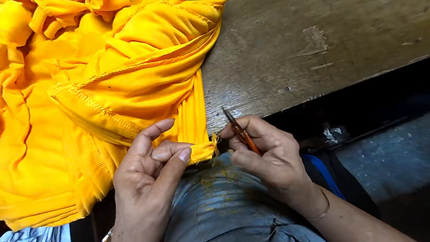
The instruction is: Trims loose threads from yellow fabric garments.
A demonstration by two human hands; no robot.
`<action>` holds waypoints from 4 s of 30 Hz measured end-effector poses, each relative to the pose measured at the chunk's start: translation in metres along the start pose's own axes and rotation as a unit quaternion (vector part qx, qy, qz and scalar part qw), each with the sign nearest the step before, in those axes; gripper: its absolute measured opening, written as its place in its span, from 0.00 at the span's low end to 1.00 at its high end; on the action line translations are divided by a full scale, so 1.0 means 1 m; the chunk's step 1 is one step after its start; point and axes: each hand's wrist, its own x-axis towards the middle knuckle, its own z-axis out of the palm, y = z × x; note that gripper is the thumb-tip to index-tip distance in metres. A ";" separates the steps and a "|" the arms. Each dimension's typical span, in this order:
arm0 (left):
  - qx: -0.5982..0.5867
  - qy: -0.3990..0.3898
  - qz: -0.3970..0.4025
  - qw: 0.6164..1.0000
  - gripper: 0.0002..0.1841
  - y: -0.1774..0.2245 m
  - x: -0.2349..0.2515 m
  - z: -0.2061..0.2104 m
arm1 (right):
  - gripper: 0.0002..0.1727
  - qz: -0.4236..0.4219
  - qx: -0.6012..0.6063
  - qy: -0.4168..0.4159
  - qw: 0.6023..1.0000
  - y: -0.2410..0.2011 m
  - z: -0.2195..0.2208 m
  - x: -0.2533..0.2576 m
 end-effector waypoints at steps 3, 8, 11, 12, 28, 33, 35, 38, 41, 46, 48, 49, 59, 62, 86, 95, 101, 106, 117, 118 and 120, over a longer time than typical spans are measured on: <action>0.018 -0.022 0.022 0.999 0.27 0.002 0.003 0.000 | 0.14 0.003 0.041 0.003 0.999 -0.002 0.008 0.005; 0.057 -0.026 0.031 0.998 0.26 0.002 0.008 -0.002 | 0.01 -0.077 -0.022 0.014 0.997 -0.002 0.005 0.013; 0.071 -0.024 0.025 0.997 0.25 -0.001 0.012 -0.007 | 0.05 -0.059 0.053 -0.047 0.996 -0.003 -0.007 0.010; 0.072 -0.023 0.024 0.997 0.25 -0.002 0.013 -0.008 | 0.07 -0.058 0.078 -0.089 0.991 -0.002 -0.013 0.007; 0.060 -0.135 0.030 0.989 0.26 0.002 0.023 -0.025 | 0.24 -0.249 -0.367 -0.052 0.895 -0.002 -0.023 -0.006; 0.038 -0.162 0.025 0.986 0.28 0.003 0.028 -0.028 | 0.21 -0.281 -0.402 -0.028 0.871 0.004 -0.020 -0.007; 0.043 -0.169 0.026 0.984 0.28 0.004 0.029 -0.028 | 0.21 -0.286 -0.407 -0.025 0.867 0.005 -0.020 -0.005; 0.052 -0.167 0.024 0.984 0.28 0.005 0.031 -0.027 | 0.20 -0.290 -0.405 -0.032 0.866 0.006 -0.020 -0.003; 0.048 -0.168 0.019 0.984 0.29 0.005 0.031 -0.026 | 0.20 -0.293 -0.402 -0.037 0.867 0.006 -0.019 -0.001; 0.050 -0.163 0.016 0.985 0.28 0.005 0.030 -0.025 | 0.21 -0.289 -0.392 -0.052 0.872 0.005 -0.018 0.000; 0.059 -0.162 0.022 0.985 0.28 0.005 0.030 -0.026 | 0.22 -0.278 -0.385 -0.060 0.878 0.005 -0.021 -0.001; 0.063 -0.162 0.026 0.984 0.28 0.005 0.030 -0.027 | 0.21 -0.276 -0.382 -0.060 0.880 0.006 -0.022 -0.002; 0.067 -0.156 0.012 0.985 0.31 0.007 0.030 -0.022 | 0.20 -0.297 -0.403 -0.043 0.864 0.008 -0.018 -0.002; 0.074 -0.147 0.005 0.986 0.30 0.008 0.030 -0.019 | 0.19 -0.302 -0.403 -0.046 0.863 0.008 -0.017 -0.001; 0.078 -0.149 -0.049 0.985 0.30 0.012 0.031 -0.015 | 0.08 -0.340 -0.341 -0.030 0.876 -0.002 0.014 0.011; 0.036 -0.148 -0.054 0.987 0.40 0.010 0.033 -0.017 | 0.15 -0.210 -0.153 -0.276 0.925 0.002 -0.009 -0.013; 0.026 -0.170 -0.027 0.985 0.43 0.012 0.032 -0.015 | 0.10 -0.214 -0.152 -0.053 0.963 -0.005 -0.003 0.001; 0.055 -0.163 -0.015 0.985 0.44 0.017 0.031 -0.012 | 0.07 -0.239 -0.116 -0.104 0.959 -0.007 0.002 0.013; 0.262 0.022 0.151 0.953 0.20 0.063 0.031 -0.061 | 0.12 -0.004 0.087 0.031 0.996 -0.001 -0.012 0.016; 0.261 0.053 0.160 0.950 0.16 0.065 0.032 -0.071 | 0.12 -0.005 0.075 0.027 0.997 -0.001 -0.012 0.016; 0.245 0.068 0.177 0.951 0.15 0.058 0.036 -0.100 | 0.12 -0.002 0.047 0.014 0.999 -0.002 -0.012 0.016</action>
